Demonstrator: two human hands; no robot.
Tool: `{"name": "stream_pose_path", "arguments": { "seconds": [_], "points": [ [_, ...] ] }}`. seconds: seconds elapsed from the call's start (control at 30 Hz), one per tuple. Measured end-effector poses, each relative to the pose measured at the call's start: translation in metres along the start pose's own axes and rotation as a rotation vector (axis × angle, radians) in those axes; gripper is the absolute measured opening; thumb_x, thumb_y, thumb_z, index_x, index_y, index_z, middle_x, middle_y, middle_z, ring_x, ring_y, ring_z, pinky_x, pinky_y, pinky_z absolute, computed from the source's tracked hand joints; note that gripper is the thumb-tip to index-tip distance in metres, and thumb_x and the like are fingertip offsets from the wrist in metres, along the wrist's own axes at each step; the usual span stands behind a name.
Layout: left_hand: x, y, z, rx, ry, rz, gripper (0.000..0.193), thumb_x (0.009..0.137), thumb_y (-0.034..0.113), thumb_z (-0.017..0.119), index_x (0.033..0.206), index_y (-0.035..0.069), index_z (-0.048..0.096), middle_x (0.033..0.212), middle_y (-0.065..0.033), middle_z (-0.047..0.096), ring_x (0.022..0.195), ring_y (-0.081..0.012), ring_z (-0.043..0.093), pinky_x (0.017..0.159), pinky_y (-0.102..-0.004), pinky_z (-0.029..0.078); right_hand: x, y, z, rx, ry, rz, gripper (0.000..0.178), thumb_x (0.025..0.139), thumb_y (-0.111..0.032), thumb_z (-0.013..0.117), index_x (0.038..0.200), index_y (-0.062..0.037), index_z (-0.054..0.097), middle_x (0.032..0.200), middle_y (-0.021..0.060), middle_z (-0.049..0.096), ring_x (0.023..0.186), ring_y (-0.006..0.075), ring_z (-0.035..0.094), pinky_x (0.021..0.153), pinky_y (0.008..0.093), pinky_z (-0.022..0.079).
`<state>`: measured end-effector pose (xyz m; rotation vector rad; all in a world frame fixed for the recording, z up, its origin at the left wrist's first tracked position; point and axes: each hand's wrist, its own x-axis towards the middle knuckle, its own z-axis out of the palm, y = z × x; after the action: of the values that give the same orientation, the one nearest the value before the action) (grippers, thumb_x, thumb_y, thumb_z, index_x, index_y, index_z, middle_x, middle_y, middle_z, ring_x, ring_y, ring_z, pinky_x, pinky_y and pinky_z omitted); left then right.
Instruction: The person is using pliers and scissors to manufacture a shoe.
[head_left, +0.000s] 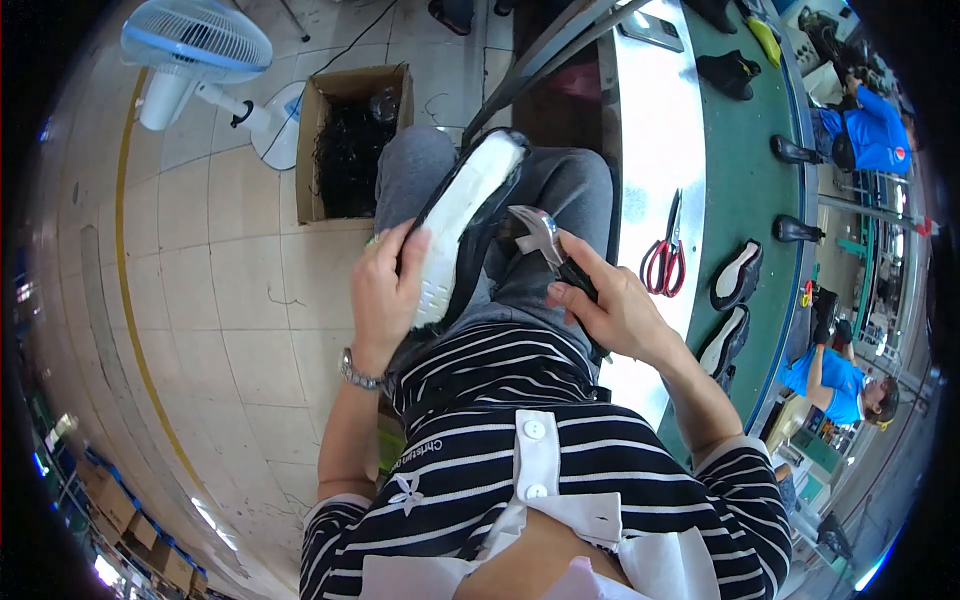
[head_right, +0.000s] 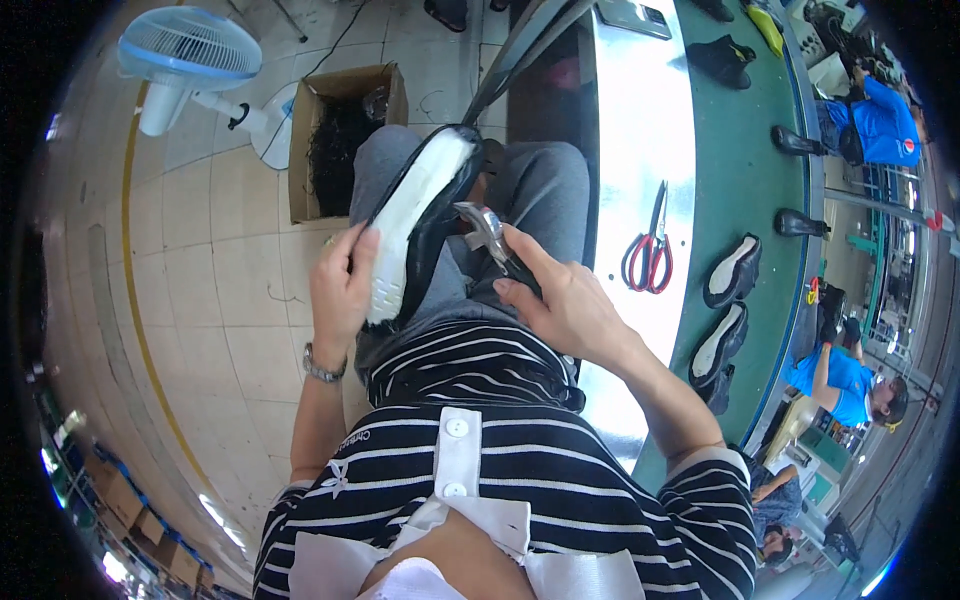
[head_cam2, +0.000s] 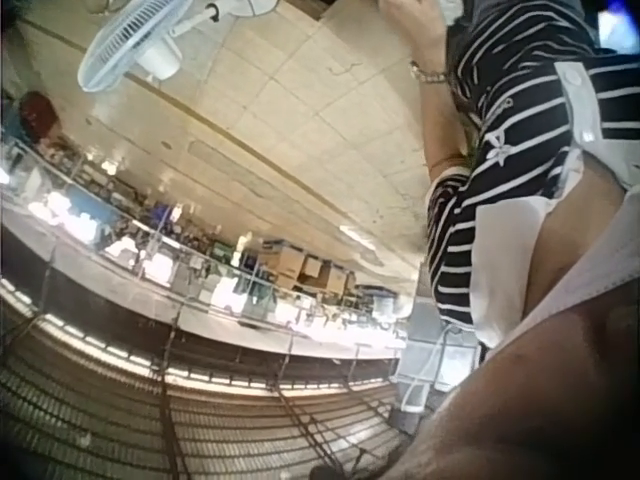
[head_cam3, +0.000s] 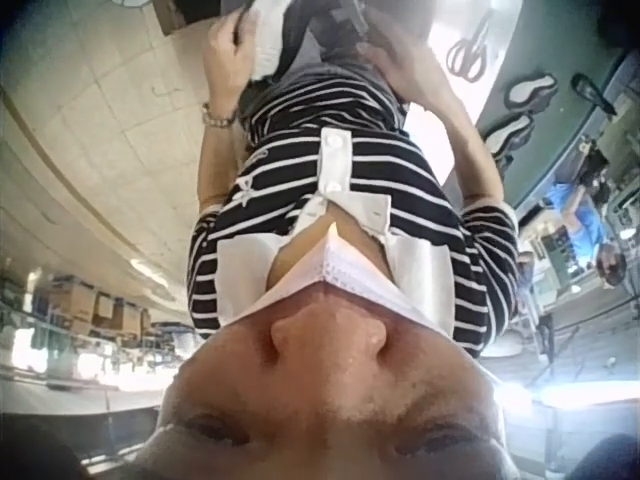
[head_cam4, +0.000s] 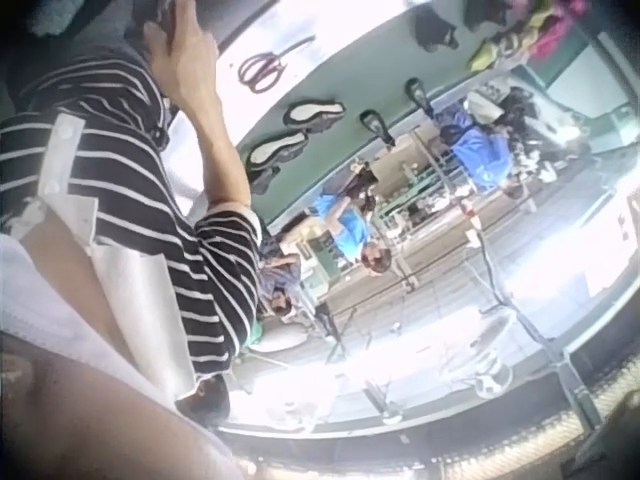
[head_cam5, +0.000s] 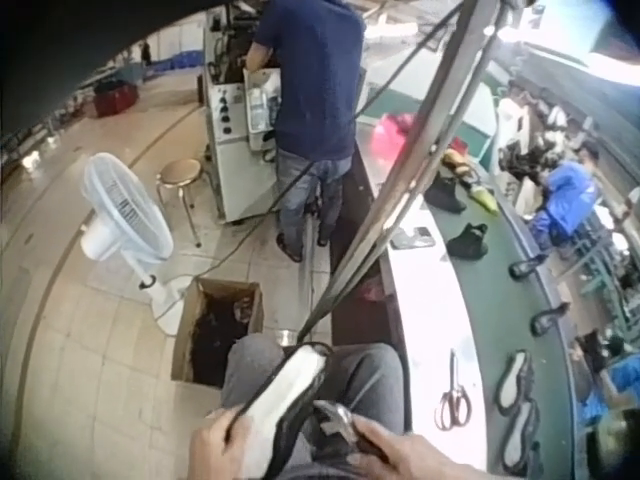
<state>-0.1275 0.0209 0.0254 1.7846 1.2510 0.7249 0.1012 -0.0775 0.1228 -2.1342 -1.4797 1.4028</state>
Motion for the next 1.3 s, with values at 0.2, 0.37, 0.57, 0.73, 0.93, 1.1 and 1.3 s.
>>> {"name": "stream_pose_path", "arguments": {
  "seconds": [0.2,0.37,0.57,0.73,0.93,1.1,1.3],
  "points": [
    [-0.013,-0.008,0.009,-0.002,-0.038,0.101,0.024,0.095,0.019,0.057,0.095,-0.004,0.065,0.076,-0.0198,0.064,0.067,-0.0357,0.063,0.059,-0.0375,0.048,0.015,-0.031,-0.015,-0.198,-0.304,-0.122,0.064,0.096,-0.014,0.054,0.151,-0.0183,0.02,0.071,0.0182,0.064,0.059,0.0312,0.065,0.058,0.0404,0.05],
    [-0.03,-0.004,0.017,-0.154,-0.117,0.059,0.019,0.093,0.014,0.059,0.099,-0.003,0.064,0.074,-0.0181,0.063,0.066,-0.0336,0.063,0.057,-0.0373,0.048,0.024,-0.054,-0.014,-0.363,-0.369,-0.138,0.069,0.093,-0.011,0.056,0.151,-0.0199,0.021,0.082,0.0193,0.067,0.062,0.0335,0.066,0.063,0.0422,0.054],
    [-0.035,0.005,0.02,0.31,-0.141,0.343,0.024,0.087,0.009,0.06,0.102,-0.009,0.062,0.078,-0.0143,0.066,0.062,-0.0262,0.066,0.054,-0.0313,0.054,0.028,-0.065,-0.014,-0.795,-0.399,-0.22,0.068,0.094,-0.014,0.056,0.151,-0.0234,0.021,0.074,0.0153,0.063,0.061,0.0301,0.066,0.058,0.0413,0.053],
    [-0.036,0.014,0.014,-0.524,-0.422,-0.341,0.05,0.096,0.026,0.057,0.14,0.005,0.046,0.115,-0.0152,0.066,0.092,-0.0203,0.068,0.078,-0.0282,0.054,0.026,-0.033,-0.015,-0.522,-0.412,-0.187,0.065,0.096,-0.019,0.055,0.15,-0.0321,0.022,0.077,0.0121,0.062,0.056,0.0226,0.063,0.048,0.0378,0.052],
    [-0.002,-0.005,0.05,-1.623,-0.596,-0.738,0.076,0.096,0.043,0.054,0.155,0.02,0.011,0.156,-0.0073,0.023,0.138,-0.0184,0.031,0.112,-0.0342,0.028,0.022,-0.014,-0.01,-0.478,-0.358,-0.263,0.065,0.095,-0.018,0.056,0.15,-0.0328,0.023,0.073,0.0102,0.059,0.052,0.0203,0.06,0.044,0.032,0.051],
    [0.003,0.003,0.061,-1.504,-0.541,-0.658,0.078,0.094,0.035,0.059,0.155,0.018,0.013,0.153,-0.0079,0.027,0.136,-0.0186,0.033,0.111,-0.032,0.029,0.004,0.001,0.013,-0.41,-0.224,-0.257,0.069,0.092,-0.015,0.059,0.15,-0.0276,0.024,0.074,0.0131,0.061,0.057,0.0245,0.063,0.05,0.0359,0.055],
    [0.008,0.006,0.052,-1.217,-0.458,-0.527,0.081,0.091,0.031,0.061,0.154,0.012,0.013,0.148,-0.007,0.034,0.13,-0.0162,0.038,0.108,-0.0304,0.031,0.018,-0.052,-0.039,-0.489,-0.376,-0.254,0.072,0.088,-0.012,0.064,0.149,-0.0149,0.027,0.087,0.0164,0.07,0.062,0.031,0.069,0.059,0.0396,0.057]
  ]
}}
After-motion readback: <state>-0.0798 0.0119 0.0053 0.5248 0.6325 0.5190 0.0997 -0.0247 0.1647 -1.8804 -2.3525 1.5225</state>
